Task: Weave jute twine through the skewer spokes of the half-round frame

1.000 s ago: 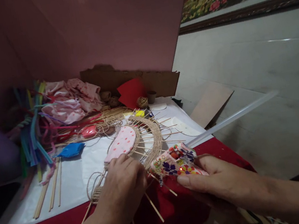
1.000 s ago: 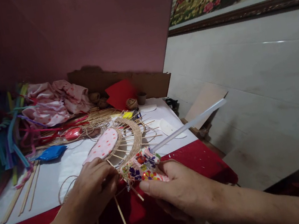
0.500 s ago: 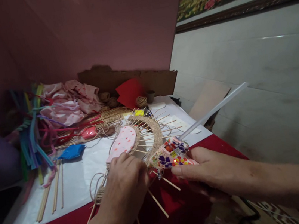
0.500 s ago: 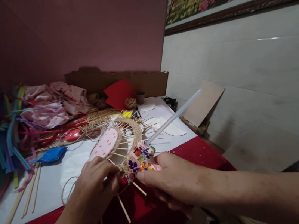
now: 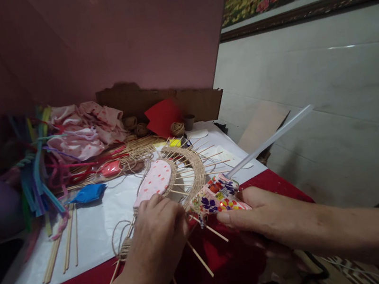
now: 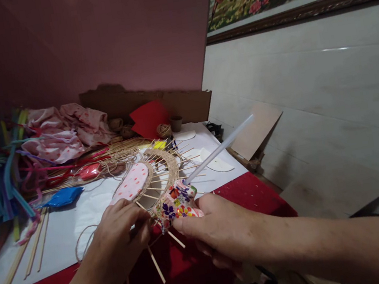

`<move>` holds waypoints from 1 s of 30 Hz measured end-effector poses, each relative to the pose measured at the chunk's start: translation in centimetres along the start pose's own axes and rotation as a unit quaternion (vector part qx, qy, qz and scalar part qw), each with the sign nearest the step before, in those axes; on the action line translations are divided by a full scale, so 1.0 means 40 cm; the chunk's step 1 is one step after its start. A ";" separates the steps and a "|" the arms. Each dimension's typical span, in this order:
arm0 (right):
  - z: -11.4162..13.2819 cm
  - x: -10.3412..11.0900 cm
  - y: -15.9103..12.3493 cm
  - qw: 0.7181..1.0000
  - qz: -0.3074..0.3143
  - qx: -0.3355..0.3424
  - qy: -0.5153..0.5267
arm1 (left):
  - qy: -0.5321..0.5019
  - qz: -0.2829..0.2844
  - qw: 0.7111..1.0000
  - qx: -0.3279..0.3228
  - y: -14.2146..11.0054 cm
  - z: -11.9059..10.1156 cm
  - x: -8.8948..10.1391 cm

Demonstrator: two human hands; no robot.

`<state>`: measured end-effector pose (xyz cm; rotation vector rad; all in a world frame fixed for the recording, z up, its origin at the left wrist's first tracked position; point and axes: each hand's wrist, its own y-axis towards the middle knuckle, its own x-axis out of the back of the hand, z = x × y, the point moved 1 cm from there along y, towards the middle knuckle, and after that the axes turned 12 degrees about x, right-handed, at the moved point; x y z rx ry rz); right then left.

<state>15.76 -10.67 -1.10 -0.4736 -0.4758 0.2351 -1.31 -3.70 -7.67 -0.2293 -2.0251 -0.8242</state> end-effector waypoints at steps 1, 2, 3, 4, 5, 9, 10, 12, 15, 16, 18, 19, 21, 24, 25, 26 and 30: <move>-0.002 0.000 0.000 1.000 -0.002 -0.001 0.002 | 0.000 0.000 1.000 0.001 0.000 0.001 0.000; -0.003 0.000 -0.001 1.000 -0.002 -0.001 0.005 | 0.000 0.001 1.000 0.001 0.000 0.001 0.000; -0.004 0.000 -0.001 1.000 0.001 -0.002 0.007 | 0.000 0.003 1.000 0.002 0.000 0.001 0.000; -0.004 -0.001 -0.001 1.000 0.004 -0.003 0.009 | 0.000 0.004 1.000 0.002 0.000 0.001 0.000; -0.004 -0.001 -0.001 1.000 0.007 -0.001 0.012 | 0.001 0.004 1.000 0.002 0.001 0.001 0.000; -0.004 -0.001 -0.002 1.000 0.013 0.000 0.016 | 0.000 0.003 1.000 0.003 0.002 0.001 0.001; -0.004 -0.001 -0.002 1.000 0.011 -0.001 0.017 | 0.000 0.003 1.000 0.003 0.002 0.001 0.001; -0.003 -0.001 -0.004 1.000 0.011 0.000 0.020 | -0.001 0.004 1.000 0.001 0.001 0.002 0.000; 0.003 -0.002 -0.006 1.000 0.016 -0.002 0.020 | -0.002 0.002 1.000 0.004 0.000 0.003 -0.002; 0.005 -0.003 -0.007 1.000 0.019 -0.003 0.020 | -0.003 0.002 1.000 0.007 0.000 0.004 -0.002; 0.005 -0.004 -0.007 0.999 0.022 -0.002 0.023 | -0.007 0.001 1.000 0.010 0.000 0.004 -0.003; 0.003 -0.004 -0.006 0.999 0.021 -0.002 0.026 | -0.008 0.002 1.000 0.010 0.001 0.003 -0.002; -0.004 -0.003 -0.004 1.000 0.014 -0.005 0.027 | -0.006 0.004 1.000 0.005 0.001 0.003 -0.002; -0.015 -0.002 -0.003 1.000 0.011 -0.011 0.026 | -0.003 0.006 1.000 0.001 0.001 0.002 -0.001; -0.017 -0.002 -0.003 0.999 0.012 -0.012 0.028 | -0.003 0.008 1.000 0.002 0.001 0.003 -0.001; -0.018 -0.002 -0.003 0.999 0.012 -0.013 0.033 | -0.003 0.008 1.000 0.004 0.000 0.003 -0.002; -0.015 -0.003 -0.006 0.998 0.005 -0.023 0.061 | -0.001 0.007 1.000 0.004 0.000 0.003 -0.003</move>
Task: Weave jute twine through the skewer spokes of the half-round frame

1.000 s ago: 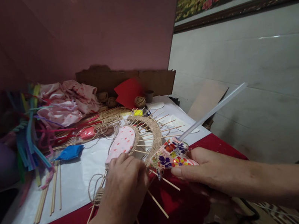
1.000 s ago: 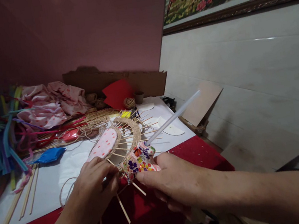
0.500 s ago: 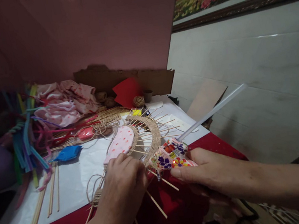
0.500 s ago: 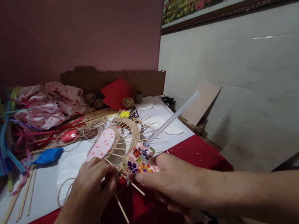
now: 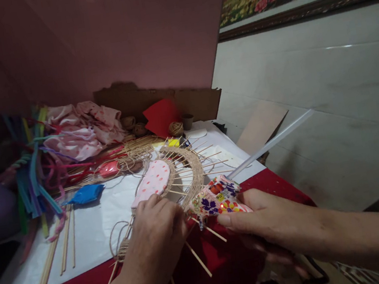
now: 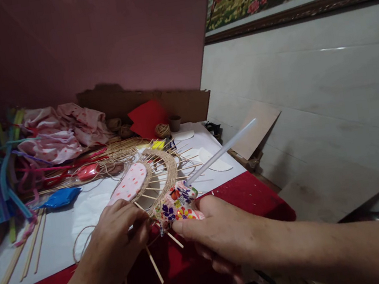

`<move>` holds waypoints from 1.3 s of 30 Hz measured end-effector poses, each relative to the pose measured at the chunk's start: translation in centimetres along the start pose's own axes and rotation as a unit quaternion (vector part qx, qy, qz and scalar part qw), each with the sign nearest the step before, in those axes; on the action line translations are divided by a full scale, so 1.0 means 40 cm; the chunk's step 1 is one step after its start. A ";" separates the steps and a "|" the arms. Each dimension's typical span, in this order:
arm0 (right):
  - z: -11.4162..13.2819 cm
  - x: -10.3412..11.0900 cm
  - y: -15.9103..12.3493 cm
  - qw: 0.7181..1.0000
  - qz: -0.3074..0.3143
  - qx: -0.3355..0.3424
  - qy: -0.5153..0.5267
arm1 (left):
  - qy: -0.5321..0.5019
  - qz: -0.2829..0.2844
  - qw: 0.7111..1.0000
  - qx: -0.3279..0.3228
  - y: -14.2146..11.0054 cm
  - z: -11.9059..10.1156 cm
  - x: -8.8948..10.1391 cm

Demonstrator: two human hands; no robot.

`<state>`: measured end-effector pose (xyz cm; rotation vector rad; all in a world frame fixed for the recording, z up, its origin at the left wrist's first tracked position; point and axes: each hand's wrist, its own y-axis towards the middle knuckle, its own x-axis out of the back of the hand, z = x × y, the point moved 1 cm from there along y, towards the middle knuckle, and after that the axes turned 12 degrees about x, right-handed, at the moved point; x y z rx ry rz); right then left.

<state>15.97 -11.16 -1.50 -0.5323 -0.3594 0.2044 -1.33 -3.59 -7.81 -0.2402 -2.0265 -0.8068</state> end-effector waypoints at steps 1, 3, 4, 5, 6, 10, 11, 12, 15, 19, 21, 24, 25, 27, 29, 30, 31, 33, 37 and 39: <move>0.001 -0.001 -0.001 1.000 0.005 0.005 0.009 | 0.001 0.000 1.000 -0.001 0.000 0.000 0.000; 0.004 -0.002 -0.003 0.999 0.020 0.021 0.026 | 0.006 -0.001 1.000 0.000 0.000 -0.001 0.001; 0.004 -0.003 -0.004 0.999 0.026 0.028 0.032 | 0.007 -0.003 1.000 0.000 0.000 -0.002 0.001; 0.005 -0.005 -0.005 0.998 0.029 0.031 0.038 | 0.010 -0.006 1.000 0.001 0.000 -0.002 0.002; 0.005 -0.006 -0.006 0.998 0.027 0.033 0.044 | 0.013 -0.008 1.000 0.001 0.000 -0.002 0.002; 0.004 -0.012 -0.009 0.997 -0.002 0.043 0.069 | 0.022 -0.014 1.000 -0.005 0.001 -0.003 0.004; 0.004 -0.013 -0.010 0.996 -0.007 0.049 0.076 | 0.022 -0.016 1.000 -0.007 0.001 -0.002 0.003; 0.003 -0.013 -0.010 0.995 -0.009 0.054 0.083 | 0.020 -0.017 1.000 -0.009 0.000 -0.002 0.003; 0.001 -0.009 -0.011 0.993 -0.002 0.055 0.105 | 0.013 -0.017 1.000 -0.006 0.000 0.000 0.000; -0.009 -0.002 -0.014 0.988 0.013 0.063 0.137 | 0.006 -0.009 1.000 -0.003 -0.002 0.001 0.000; -0.015 0.000 -0.018 0.984 0.016 0.080 0.157 | 0.005 -0.008 1.000 -0.003 -0.002 0.000 0.001; -0.020 0.002 -0.026 0.979 0.015 0.105 0.176 | 0.004 -0.002 1.000 0.001 -0.002 0.001 0.000; -0.021 0.003 -0.028 0.977 0.015 0.109 0.182 | 0.003 -0.001 1.000 0.001 -0.002 0.001 -0.001; -0.024 0.006 -0.030 0.974 0.010 0.113 0.198 | 0.002 -0.001 1.000 0.001 -0.002 0.002 -0.002; -0.028 0.011 -0.031 0.969 -0.003 0.119 0.215 | 0.002 -0.002 1.000 -0.002 -0.001 0.003 -0.003; -0.030 0.015 -0.031 0.967 -0.007 0.125 0.224 | 0.001 -0.002 1.000 -0.004 -0.001 0.004 -0.004; -0.030 0.019 -0.032 0.963 -0.008 0.135 0.233 | 0.000 -0.002 1.000 -0.006 -0.001 0.004 -0.004; -0.026 0.030 -0.035 0.954 -0.011 0.167 0.248 | -0.002 -0.004 1.000 -0.009 -0.001 0.003 -0.003; 0.005 0.078 -0.049 0.924 -0.087 0.271 0.254 | -0.002 -0.017 1.000 -0.011 0.000 0.001 -0.001; 0.021 0.124 -0.049 0.892 -0.173 0.337 0.246 | 0.000 -0.014 1.000 -0.010 -0.001 0.000 0.000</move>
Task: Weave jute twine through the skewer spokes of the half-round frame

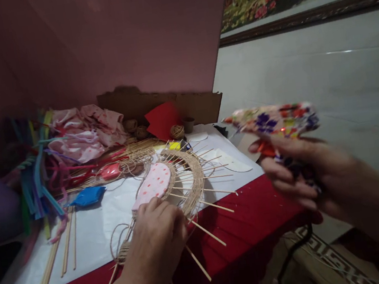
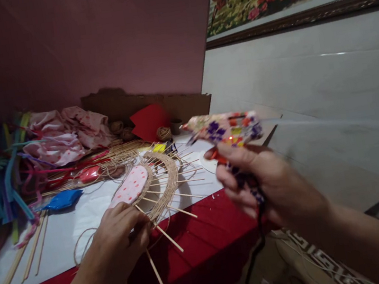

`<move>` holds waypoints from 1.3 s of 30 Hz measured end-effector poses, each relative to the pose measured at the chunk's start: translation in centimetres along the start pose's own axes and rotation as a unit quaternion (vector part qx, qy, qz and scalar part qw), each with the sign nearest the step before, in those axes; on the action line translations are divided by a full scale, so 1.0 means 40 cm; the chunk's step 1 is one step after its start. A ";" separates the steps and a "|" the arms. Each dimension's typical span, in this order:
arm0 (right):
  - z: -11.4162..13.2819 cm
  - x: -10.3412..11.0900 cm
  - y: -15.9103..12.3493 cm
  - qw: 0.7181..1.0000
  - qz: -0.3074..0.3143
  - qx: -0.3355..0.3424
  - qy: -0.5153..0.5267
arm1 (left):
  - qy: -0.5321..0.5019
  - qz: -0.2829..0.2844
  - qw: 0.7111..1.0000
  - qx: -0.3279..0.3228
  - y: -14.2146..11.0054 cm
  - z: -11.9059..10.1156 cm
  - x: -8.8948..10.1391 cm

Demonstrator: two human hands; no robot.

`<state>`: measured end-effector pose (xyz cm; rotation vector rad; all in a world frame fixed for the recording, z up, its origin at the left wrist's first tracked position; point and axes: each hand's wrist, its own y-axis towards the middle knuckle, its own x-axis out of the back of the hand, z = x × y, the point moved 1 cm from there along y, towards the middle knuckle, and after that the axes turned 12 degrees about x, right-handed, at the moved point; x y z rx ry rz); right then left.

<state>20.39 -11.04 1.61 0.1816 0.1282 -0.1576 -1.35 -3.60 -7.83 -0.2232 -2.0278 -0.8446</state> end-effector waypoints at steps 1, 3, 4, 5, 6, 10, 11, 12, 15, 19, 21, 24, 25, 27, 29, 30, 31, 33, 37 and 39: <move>0.008 0.021 0.018 0.998 -0.027 0.052 -0.017 | -0.001 0.003 1.000 0.001 0.000 0.000 0.001; 0.009 0.076 0.055 0.984 -0.068 0.145 -0.082 | -0.007 0.005 1.000 0.005 0.000 0.000 0.002; 0.001 0.109 0.073 0.971 -0.075 0.177 -0.140 | -0.012 0.003 1.000 0.008 0.000 0.000 0.003; -0.013 0.144 0.088 0.957 -0.069 0.192 -0.207 | -0.018 -0.001 1.000 0.010 -0.001 0.001 0.003; -0.032 0.178 0.100 0.939 -0.047 0.187 -0.284 | -0.023 -0.006 1.000 0.010 -0.001 0.002 0.003; -0.120 0.287 0.117 0.826 0.081 0.140 -0.539 | -0.034 -0.016 0.999 -0.002 -0.001 0.005 -0.002; -0.140 0.302 0.117 0.797 0.117 0.131 -0.578 | -0.036 -0.018 0.999 -0.004 -0.002 0.006 -0.003; -0.156 0.313 0.118 0.770 0.146 0.130 -0.608 | -0.037 -0.019 0.999 -0.006 -0.002 0.007 -0.004; -0.195 0.334 0.130 0.717 0.187 0.130 -0.659 | -0.038 -0.019 0.999 -0.005 -0.003 0.009 -0.008; -0.226 0.358 0.167 0.694 0.213 0.119 -0.678 | -0.039 -0.026 0.999 -0.008 -0.002 0.013 -0.011; -0.228 0.363 0.179 0.683 0.237 0.117 -0.681 | -0.036 -0.025 0.999 -0.006 -0.002 0.014 -0.012; -0.198 0.328 0.158 0.667 0.181 0.152 -0.706 | -0.028 -0.022 0.999 0.003 -0.002 0.013 -0.009; -0.180 0.301 0.137 0.666 0.121 0.187 -0.712 | -0.025 -0.022 0.999 0.005 -0.002 0.012 -0.008; -0.144 0.225 0.072 0.693 0.018 0.256 -0.674 | -0.020 -0.021 1.000 0.002 -0.003 0.010 -0.003; -0.126 0.136 -0.006 0.795 -0.027 0.249 -0.553 | -0.015 -0.019 1.000 -0.003 -0.003 0.007 0.002; -0.128 0.092 -0.041 0.856 -0.006 0.191 -0.480 | -0.014 -0.020 1.000 -0.006 -0.003 0.006 0.005; -0.138 0.052 -0.072 0.908 0.032 0.112 -0.402 | -0.014 -0.021 1.000 -0.007 -0.002 0.005 0.007; -0.170 -0.010 -0.113 0.970 0.055 -0.013 -0.235 | -0.015 -0.026 1.000 -0.010 -0.001 0.005 0.010; -0.242 -0.078 -0.113 0.991 -0.033 -0.114 0.068 | -0.023 -0.038 0.999 -0.017 -0.001 0.004 0.016; -0.264 -0.105 -0.097 0.974 -0.054 -0.130 0.175 | -0.027 -0.040 0.999 -0.017 -0.002 0.004 0.018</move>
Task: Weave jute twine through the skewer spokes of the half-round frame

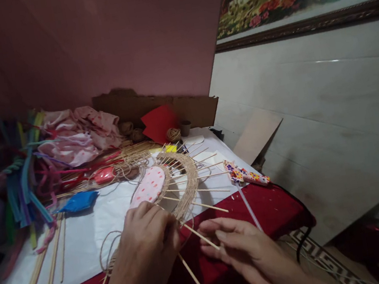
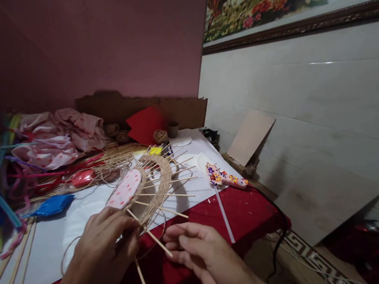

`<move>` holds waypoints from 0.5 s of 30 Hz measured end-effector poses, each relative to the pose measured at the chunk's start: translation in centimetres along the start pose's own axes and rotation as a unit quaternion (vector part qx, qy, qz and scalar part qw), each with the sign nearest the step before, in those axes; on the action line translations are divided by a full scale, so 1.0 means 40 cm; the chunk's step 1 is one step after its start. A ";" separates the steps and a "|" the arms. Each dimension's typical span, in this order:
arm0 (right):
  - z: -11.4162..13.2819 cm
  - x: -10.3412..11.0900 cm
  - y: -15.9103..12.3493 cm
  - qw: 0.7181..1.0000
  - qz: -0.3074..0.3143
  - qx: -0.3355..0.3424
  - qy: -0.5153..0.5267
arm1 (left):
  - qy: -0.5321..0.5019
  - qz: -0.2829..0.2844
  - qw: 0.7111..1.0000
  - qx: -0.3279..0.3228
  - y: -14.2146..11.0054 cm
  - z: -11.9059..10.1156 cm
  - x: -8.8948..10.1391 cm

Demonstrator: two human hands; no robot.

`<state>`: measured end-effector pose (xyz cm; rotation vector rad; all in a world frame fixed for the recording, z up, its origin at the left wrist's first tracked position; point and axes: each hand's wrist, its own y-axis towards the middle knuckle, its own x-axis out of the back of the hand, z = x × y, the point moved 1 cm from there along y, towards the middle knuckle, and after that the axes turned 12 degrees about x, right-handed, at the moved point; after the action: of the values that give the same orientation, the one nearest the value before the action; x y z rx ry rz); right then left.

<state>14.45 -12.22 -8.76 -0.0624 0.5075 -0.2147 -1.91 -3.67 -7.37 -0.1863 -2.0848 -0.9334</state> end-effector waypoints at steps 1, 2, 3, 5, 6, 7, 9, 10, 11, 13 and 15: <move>-0.009 -0.012 0.007 0.999 0.001 -0.003 0.042 | 0.000 0.001 1.000 0.001 -0.001 0.000 0.001; -0.016 -0.024 0.012 0.997 0.008 -0.006 0.075 | 0.000 0.001 1.000 0.002 -0.001 -0.001 0.001; -0.022 -0.037 0.015 0.995 0.022 -0.010 0.097 | -0.002 0.002 1.000 0.002 -0.002 -0.001 0.002; -0.032 -0.060 0.017 0.991 0.059 -0.025 0.116 | -0.007 0.002 1.000 0.002 -0.003 -0.003 0.003; -0.037 -0.068 0.018 0.990 0.076 -0.033 0.118 | -0.009 0.003 1.000 0.000 -0.003 -0.004 0.003; -0.041 -0.075 0.020 0.988 0.089 -0.039 0.118 | -0.010 0.003 1.000 -0.004 -0.003 -0.005 0.004; -0.048 -0.081 0.027 0.987 0.100 -0.043 0.121 | -0.005 0.004 1.000 -0.011 -0.002 -0.007 0.004; -0.051 -0.082 0.031 0.986 0.101 -0.043 0.125 | 0.000 0.004 1.000 -0.016 -0.002 -0.008 0.003; -0.052 -0.082 0.034 0.986 0.101 -0.043 0.128 | 0.006 0.004 1.000 -0.020 -0.002 -0.009 0.003; -0.052 -0.080 0.040 0.986 0.100 -0.048 0.122 | 0.016 0.000 1.000 -0.025 -0.002 -0.010 0.002; -0.049 -0.078 0.042 0.988 0.099 -0.061 0.098 | 0.022 -0.006 0.999 -0.030 -0.001 -0.010 0.001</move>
<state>11.15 -9.89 -9.18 -0.1113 0.7192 0.0053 -1.71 -4.00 -7.20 -0.1824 -2.0216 -1.0001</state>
